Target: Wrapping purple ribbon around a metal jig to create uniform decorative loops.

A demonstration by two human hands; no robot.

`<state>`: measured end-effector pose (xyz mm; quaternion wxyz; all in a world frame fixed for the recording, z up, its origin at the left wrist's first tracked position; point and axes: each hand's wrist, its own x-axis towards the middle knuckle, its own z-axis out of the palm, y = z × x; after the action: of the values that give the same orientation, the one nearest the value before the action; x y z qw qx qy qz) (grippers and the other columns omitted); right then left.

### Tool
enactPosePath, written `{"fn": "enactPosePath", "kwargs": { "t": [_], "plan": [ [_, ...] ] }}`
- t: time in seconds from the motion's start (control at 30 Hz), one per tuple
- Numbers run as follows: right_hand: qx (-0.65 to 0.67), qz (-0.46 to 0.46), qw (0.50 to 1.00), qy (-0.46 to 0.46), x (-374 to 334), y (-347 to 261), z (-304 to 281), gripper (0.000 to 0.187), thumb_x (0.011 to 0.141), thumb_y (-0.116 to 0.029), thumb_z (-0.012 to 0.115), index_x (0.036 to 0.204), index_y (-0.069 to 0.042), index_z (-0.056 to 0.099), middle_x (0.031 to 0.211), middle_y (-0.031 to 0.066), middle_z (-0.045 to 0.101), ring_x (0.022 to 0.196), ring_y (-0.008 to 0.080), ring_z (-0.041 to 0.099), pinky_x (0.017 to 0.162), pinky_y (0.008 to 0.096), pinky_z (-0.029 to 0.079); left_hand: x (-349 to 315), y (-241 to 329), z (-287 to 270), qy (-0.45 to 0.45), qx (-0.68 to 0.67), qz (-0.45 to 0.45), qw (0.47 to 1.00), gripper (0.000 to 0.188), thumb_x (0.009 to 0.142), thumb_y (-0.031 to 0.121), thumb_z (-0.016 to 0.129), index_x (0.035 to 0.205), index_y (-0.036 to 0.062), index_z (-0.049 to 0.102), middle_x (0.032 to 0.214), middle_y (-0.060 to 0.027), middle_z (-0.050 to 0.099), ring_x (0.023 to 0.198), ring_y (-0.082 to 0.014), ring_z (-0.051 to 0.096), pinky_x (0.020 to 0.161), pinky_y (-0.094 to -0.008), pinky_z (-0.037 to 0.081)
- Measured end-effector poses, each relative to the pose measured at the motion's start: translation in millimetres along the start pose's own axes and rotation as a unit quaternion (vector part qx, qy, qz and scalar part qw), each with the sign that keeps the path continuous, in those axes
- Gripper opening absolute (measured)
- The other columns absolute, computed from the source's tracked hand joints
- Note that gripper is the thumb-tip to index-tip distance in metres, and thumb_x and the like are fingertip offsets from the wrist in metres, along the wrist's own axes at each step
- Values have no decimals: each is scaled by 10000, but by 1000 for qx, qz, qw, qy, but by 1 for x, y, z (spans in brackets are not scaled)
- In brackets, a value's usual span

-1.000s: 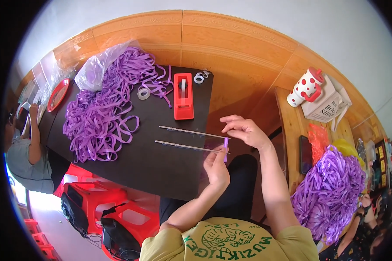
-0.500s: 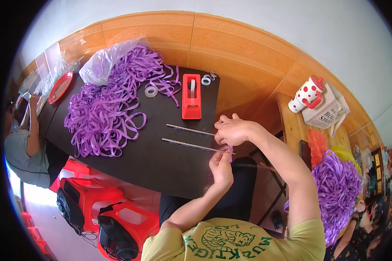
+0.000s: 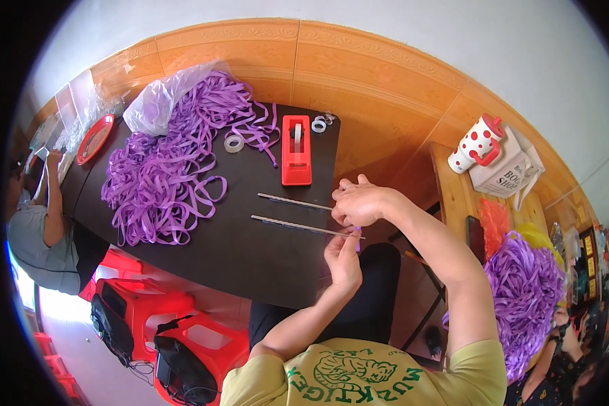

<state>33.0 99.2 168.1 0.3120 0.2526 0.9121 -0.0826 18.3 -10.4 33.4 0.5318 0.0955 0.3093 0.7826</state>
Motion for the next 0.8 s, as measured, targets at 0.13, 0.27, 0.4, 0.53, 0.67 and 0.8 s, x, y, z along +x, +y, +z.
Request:
{"fn": "enactPosePath", "kwargs": {
  "t": [0.13, 0.27, 0.4, 0.53, 0.67, 0.8],
  "plan": [
    [39, -13, 999, 7, 3, 6, 5, 81, 769, -193, 597, 803, -145, 653, 985, 42, 531, 1072, 228, 394, 857, 465, 312, 2, -2, -4, -2, 6, -4, 1000, 78, 827, 20, 619, 878, -15, 667, 872, -47, 663, 795, -89, 579, 762, -215, 425],
    [93, -49, 994, 34, 1, 17, 11, 48, 743, -158, 602, 774, -141, 635, 1003, 26, 549, 1109, 254, 404, 868, 506, 311, 1, -2, -3, 1, 8, -13, 1000, 99, 833, 32, 620, 903, -20, 664, 884, -54, 665, 803, -92, 584, 764, -214, 426],
    [168, -82, 979, 79, -6, 26, 19, 44, 741, -174, 617, 760, -135, 623, 1057, 24, 541, 1146, 260, 377, 922, 503, 284, 3, -2, -4, -11, 22, -14, 1000, 94, 849, 47, 618, 920, -7, 647, 852, -19, 634, 767, -70, 545, 707, -203, 401],
    [217, -127, 956, 154, -14, 40, 40, 49, 752, -182, 618, 766, -138, 636, 1178, 42, 527, 1185, 266, 358, 954, 503, 267, 2, -1, -1, -12, 17, -11, 1000, 102, 846, 51, 620, 918, -16, 647, 834, -45, 643, 756, -89, 561, 708, -214, 409],
    [280, -161, 913, 248, -23, 48, 62, 53, 782, -168, 614, 772, -134, 653, 1316, 79, 471, 1244, 275, 331, 991, 484, 251, 3, 0, -3, -7, 29, -26, 999, 112, 847, 53, 619, 923, -25, 647, 826, -60, 648, 751, -100, 572, 709, -215, 413],
    [389, -191, 831, 348, -25, 53, 90, 27, 757, -66, 679, 756, -94, 679, 1359, 116, 461, 1218, 262, 391, 1013, 409, 281, 1, 5, -1, -15, 24, -33, 999, 98, 850, 32, 595, 901, -36, 643, 872, -96, 652, 795, -142, 594, 753, -244, 436]
  ]
}}
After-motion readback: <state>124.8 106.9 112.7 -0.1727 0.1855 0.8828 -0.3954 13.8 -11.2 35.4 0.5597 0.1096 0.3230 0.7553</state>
